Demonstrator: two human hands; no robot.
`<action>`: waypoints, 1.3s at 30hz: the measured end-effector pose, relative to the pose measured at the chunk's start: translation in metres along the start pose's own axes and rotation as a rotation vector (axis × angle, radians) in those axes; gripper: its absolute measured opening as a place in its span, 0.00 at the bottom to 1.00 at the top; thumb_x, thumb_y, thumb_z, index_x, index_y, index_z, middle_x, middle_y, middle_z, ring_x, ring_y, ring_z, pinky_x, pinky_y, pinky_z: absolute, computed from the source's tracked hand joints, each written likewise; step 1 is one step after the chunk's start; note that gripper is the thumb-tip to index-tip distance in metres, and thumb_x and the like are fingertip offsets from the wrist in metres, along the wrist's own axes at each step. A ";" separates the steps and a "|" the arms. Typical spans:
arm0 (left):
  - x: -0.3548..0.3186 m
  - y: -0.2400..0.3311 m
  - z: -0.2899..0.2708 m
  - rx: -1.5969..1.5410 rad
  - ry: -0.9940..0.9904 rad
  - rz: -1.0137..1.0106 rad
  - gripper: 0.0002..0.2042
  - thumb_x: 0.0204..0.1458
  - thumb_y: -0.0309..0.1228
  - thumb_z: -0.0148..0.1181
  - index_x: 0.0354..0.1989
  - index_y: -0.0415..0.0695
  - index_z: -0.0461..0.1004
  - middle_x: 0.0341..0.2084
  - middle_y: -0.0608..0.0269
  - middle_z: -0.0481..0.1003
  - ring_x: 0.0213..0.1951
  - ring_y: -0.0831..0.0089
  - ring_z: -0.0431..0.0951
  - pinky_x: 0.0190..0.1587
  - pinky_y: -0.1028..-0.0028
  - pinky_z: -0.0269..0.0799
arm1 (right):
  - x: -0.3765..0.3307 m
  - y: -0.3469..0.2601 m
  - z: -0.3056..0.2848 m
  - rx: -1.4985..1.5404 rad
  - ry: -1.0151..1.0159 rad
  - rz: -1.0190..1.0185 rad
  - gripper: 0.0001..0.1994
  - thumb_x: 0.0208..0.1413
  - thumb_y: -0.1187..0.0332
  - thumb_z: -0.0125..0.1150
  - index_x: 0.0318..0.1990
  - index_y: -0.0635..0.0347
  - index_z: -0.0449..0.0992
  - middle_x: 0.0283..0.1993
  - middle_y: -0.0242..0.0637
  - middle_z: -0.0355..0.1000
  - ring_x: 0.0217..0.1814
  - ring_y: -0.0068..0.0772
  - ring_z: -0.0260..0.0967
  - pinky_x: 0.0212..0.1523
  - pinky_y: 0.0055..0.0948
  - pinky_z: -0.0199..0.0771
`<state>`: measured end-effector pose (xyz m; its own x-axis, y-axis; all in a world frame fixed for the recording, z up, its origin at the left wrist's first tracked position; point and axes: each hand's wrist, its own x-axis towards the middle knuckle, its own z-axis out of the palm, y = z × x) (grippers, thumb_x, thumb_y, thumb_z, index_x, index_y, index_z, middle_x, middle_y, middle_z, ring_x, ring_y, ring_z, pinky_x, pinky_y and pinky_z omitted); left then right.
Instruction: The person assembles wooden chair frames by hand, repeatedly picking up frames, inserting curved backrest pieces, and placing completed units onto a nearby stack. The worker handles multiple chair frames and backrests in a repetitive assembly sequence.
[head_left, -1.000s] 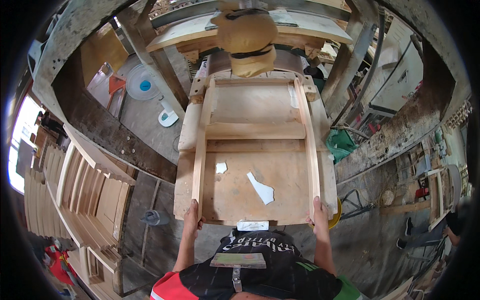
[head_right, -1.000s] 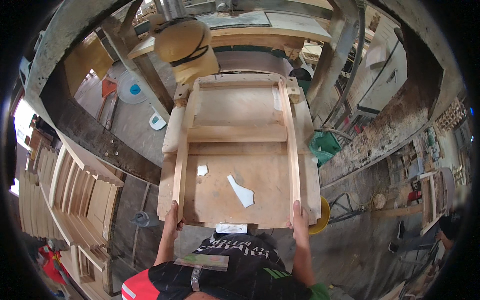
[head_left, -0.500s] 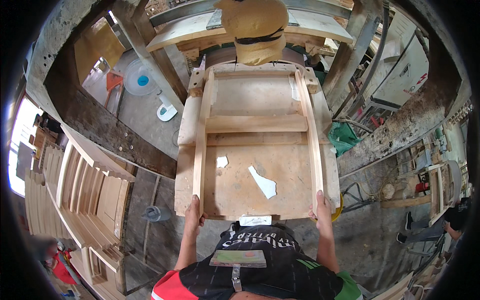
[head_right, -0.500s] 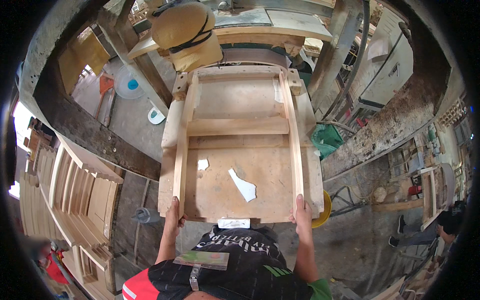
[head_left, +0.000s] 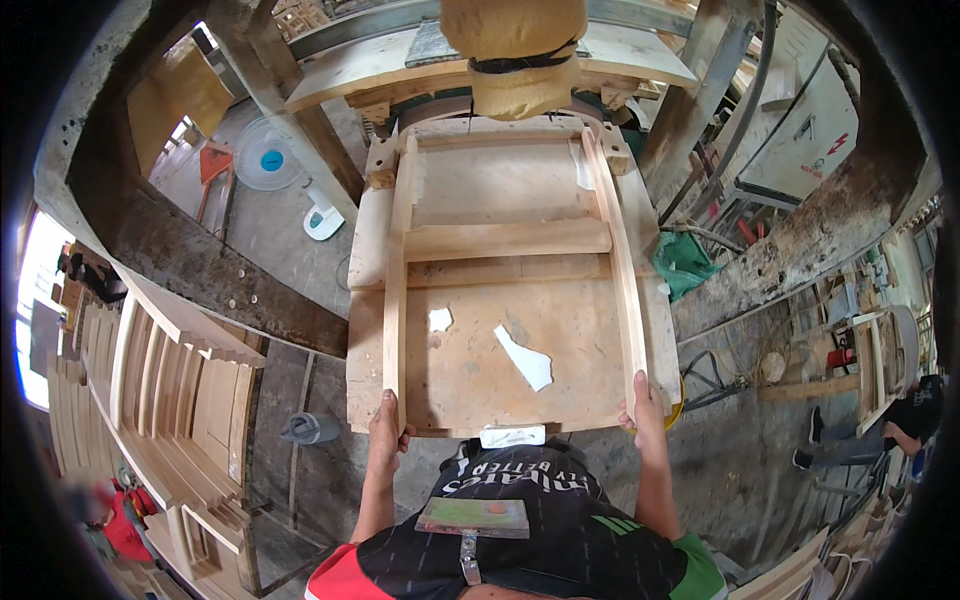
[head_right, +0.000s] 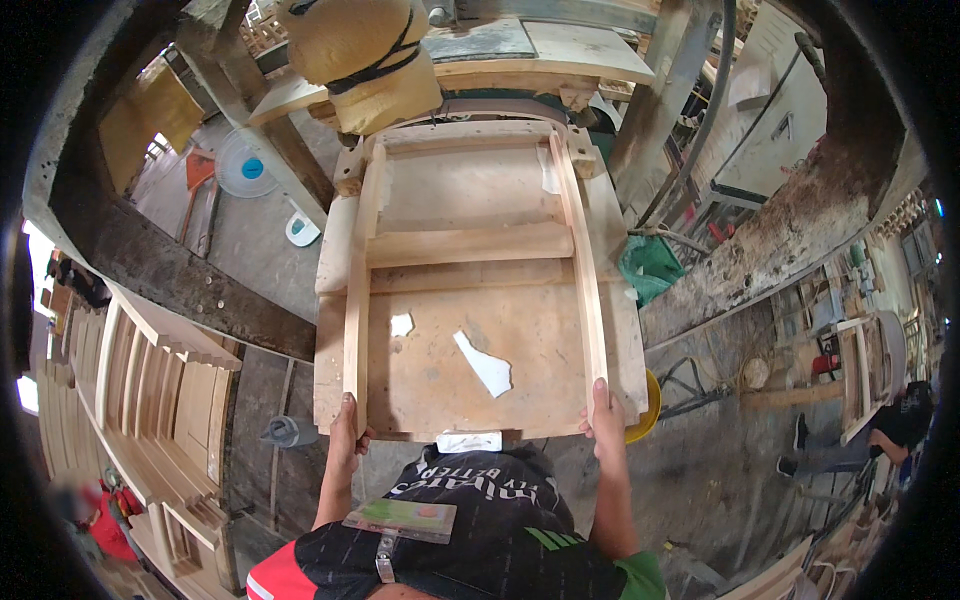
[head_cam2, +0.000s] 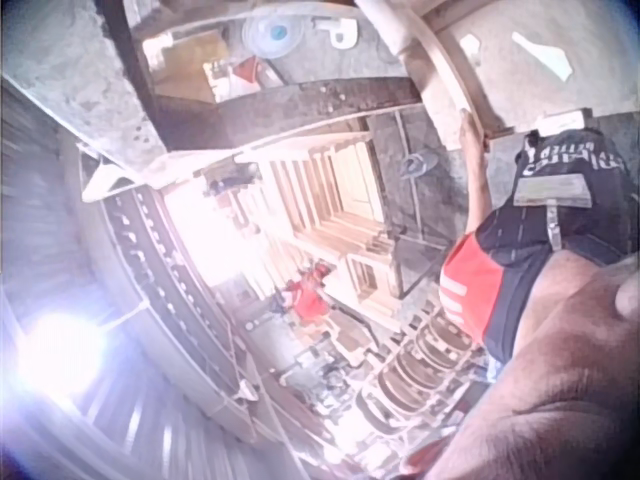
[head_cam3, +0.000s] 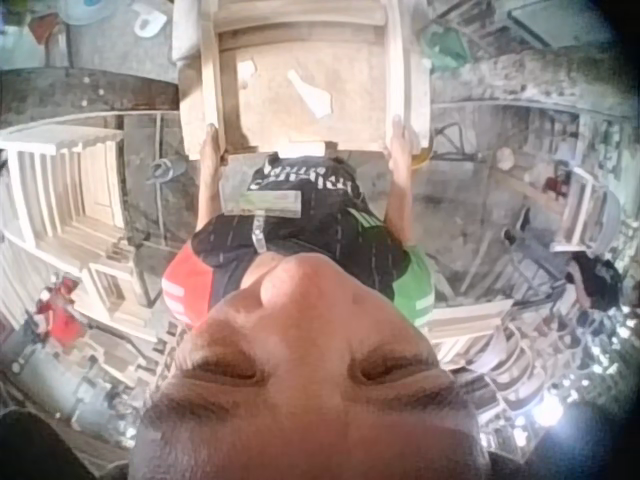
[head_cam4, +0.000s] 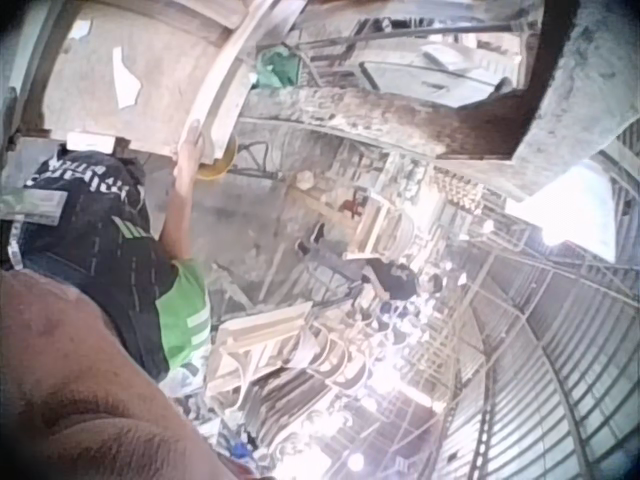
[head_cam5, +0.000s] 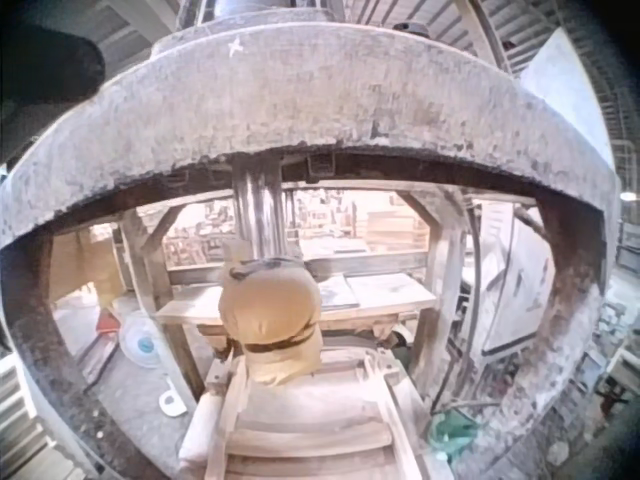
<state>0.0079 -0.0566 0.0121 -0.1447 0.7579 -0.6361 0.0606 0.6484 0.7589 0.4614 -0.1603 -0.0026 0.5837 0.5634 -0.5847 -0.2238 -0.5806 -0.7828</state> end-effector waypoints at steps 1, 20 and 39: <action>0.000 -0.001 0.000 0.000 -0.003 0.005 0.34 0.64 0.66 0.48 0.43 0.41 0.76 0.16 0.62 0.72 0.14 0.79 0.67 0.15 0.77 0.59 | -0.002 -0.002 0.001 -0.007 0.009 0.002 0.34 0.67 0.34 0.51 0.49 0.64 0.73 0.29 0.37 0.71 0.17 0.23 0.66 0.16 0.22 0.62; -0.003 0.005 -0.002 0.027 -0.019 0.050 0.34 0.66 0.66 0.46 0.42 0.40 0.76 0.16 0.62 0.73 0.13 0.80 0.67 0.14 0.78 0.58 | -0.009 -0.013 -0.002 -0.034 0.050 -0.010 0.33 0.67 0.35 0.51 0.46 0.64 0.75 0.29 0.36 0.73 0.17 0.23 0.66 0.17 0.23 0.63; -0.006 0.007 -0.002 0.051 0.006 0.090 0.31 0.67 0.64 0.46 0.41 0.42 0.74 0.15 0.62 0.73 0.13 0.79 0.68 0.14 0.78 0.58 | -0.007 -0.011 -0.003 -0.003 0.033 -0.064 0.32 0.67 0.34 0.53 0.44 0.62 0.75 0.28 0.36 0.73 0.16 0.23 0.67 0.16 0.23 0.63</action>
<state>0.0076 -0.0572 0.0216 -0.1425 0.8126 -0.5651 0.1237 0.5810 0.8044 0.4624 -0.1595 0.0109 0.6220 0.5802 -0.5258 -0.1826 -0.5455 -0.8180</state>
